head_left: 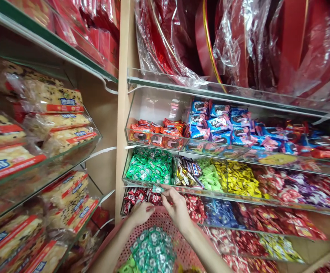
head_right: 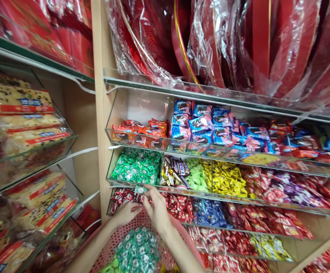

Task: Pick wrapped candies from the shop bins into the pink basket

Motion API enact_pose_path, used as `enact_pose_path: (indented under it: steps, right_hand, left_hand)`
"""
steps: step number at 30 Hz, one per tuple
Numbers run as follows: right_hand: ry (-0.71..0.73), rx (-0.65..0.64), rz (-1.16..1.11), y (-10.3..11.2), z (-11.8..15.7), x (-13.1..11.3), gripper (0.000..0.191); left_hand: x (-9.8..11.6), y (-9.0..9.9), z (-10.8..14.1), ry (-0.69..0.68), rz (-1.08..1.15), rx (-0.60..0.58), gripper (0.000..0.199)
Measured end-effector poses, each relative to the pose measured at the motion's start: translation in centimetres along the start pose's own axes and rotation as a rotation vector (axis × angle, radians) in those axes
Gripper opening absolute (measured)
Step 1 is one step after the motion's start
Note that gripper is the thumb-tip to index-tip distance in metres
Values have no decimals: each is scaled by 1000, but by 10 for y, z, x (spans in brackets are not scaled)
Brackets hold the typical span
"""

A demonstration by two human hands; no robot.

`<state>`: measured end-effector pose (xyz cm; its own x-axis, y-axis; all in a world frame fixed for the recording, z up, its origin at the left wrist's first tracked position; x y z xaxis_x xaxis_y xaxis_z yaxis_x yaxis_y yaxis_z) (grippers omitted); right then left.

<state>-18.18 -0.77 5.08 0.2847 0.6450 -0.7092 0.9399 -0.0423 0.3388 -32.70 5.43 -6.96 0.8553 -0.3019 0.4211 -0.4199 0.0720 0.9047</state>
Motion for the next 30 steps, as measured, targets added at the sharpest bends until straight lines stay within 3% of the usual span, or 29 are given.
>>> enact_pose_path:
  steps: [3,9,14,26,30]
  right_hand:
    - [118,-6,97,6,8,-3,13]
    - [130,33,126,8,18,2,19]
    - [148,-25,138,5,23,14,27]
    - [36,-137,178,2,31,22,35]
    - [-59,-283,174,-3,35,27,31]
  left_hand:
    - [1,1,0,-8,-13,7,36]
    - [3,4,2,1,-13,-6,36]
    - [4,5,2,24,12,-14,37]
    - [8,10,4,42,6,-25,36]
    - [11,12,5,51,-21,-33,29]
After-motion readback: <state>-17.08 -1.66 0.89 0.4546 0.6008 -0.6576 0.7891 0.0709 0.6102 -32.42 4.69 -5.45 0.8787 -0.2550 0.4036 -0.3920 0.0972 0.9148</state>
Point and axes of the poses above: each hand's wrist, its own z-axis away from the middle knuckle, its own y-axis out of the back of the hand, x = y × z, the point moved 4 cm from there along -z, towards the middle knuckle, and after that the axes turned 5 degrees about -z, right-handed, at the moved point
